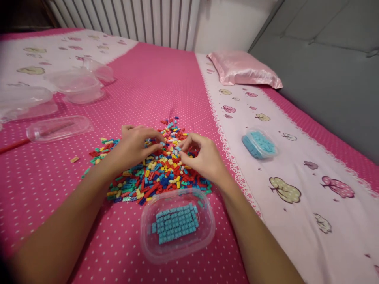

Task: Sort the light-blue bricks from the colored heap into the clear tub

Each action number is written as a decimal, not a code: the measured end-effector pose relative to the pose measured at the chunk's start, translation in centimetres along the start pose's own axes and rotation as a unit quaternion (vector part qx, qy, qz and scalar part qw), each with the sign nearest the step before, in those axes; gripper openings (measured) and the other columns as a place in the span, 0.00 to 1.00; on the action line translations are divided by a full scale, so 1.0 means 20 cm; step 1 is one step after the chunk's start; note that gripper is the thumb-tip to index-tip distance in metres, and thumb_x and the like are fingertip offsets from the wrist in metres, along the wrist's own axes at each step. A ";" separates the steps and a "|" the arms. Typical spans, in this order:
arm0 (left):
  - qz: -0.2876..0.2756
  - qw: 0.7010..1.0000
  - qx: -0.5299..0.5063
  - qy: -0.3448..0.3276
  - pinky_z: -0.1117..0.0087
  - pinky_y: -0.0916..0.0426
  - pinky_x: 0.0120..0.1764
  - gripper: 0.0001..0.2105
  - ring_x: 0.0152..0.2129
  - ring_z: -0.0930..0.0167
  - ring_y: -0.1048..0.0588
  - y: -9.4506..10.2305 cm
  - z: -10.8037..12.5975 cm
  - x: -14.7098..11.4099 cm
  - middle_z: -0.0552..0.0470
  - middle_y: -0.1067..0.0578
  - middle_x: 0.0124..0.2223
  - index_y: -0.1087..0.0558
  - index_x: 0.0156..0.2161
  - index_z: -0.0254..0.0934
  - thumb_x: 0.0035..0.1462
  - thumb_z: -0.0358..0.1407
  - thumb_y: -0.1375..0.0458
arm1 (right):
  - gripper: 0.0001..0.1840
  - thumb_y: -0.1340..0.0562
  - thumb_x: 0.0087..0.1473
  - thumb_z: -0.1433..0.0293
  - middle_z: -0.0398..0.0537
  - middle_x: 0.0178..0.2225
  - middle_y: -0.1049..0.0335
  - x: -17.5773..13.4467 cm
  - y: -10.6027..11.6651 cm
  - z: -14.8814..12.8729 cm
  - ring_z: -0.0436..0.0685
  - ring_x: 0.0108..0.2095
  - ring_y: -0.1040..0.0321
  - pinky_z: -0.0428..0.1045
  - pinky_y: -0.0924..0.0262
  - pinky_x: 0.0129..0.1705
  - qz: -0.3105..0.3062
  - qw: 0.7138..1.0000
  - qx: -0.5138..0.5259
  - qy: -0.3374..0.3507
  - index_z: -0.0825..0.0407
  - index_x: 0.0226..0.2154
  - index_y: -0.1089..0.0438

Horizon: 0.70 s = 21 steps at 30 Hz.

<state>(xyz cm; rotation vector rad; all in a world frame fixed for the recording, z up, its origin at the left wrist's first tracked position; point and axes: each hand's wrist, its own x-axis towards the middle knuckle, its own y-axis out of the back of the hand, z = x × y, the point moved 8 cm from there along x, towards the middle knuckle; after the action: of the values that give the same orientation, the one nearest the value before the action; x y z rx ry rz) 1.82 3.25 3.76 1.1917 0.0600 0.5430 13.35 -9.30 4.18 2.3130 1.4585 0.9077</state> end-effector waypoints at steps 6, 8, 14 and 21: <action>0.008 1.000 0.003 -0.003 0.49 0.47 0.54 0.04 0.44 0.60 0.24 -0.01 -0.01 0.00 0.53 0.18 0.43 0.21 0.41 0.43 0.62 0.37 0.38 | 0.12 0.38 0.53 0.78 0.39 0.36 0.20 -0.09 0.07 -0.27 0.47 0.37 0.24 0.42 0.32 0.42 -0.089 0.995 -0.047 -0.015 0.48 0.38 0.23; 0.016 1.000 -0.001 -0.008 0.49 0.48 0.54 0.04 0.45 0.61 0.24 -0.01 -0.01 0.00 0.54 0.18 0.43 0.21 0.41 0.43 0.62 0.36 0.38 | 0.14 0.39 0.52 0.81 0.34 0.35 0.19 -0.15 0.04 -0.37 0.44 0.37 0.23 0.39 0.34 0.44 -0.139 0.987 -0.077 -0.008 0.47 0.33 0.22; 0.024 1.000 -0.013 0.001 0.49 0.48 0.55 0.03 0.45 0.61 0.25 -0.01 -0.01 -0.01 0.52 0.18 0.42 0.21 0.39 0.41 0.60 0.34 0.38 | 0.18 0.38 0.48 0.83 0.31 0.35 0.20 -0.29 -0.13 -0.49 0.44 0.36 0.23 0.39 0.34 0.40 -0.237 0.966 -0.105 -0.006 0.45 0.35 0.22; 0.018 0.999 -0.019 0.020 0.47 0.48 0.57 0.05 0.46 0.61 0.25 0.00 -0.01 -0.01 0.51 0.19 0.42 0.21 0.39 0.40 0.59 0.33 0.38 | 0.12 0.36 0.50 0.80 0.37 0.30 0.22 -0.41 -0.25 -0.44 0.53 0.26 0.27 0.49 0.46 0.26 -0.239 0.926 -0.294 -0.005 0.46 0.32 0.26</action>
<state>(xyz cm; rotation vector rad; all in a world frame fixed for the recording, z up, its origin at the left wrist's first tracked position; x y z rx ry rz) 1.71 3.31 3.62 1.1457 0.0623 0.5979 1.76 -15.09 5.42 1.4474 1.4014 1.0008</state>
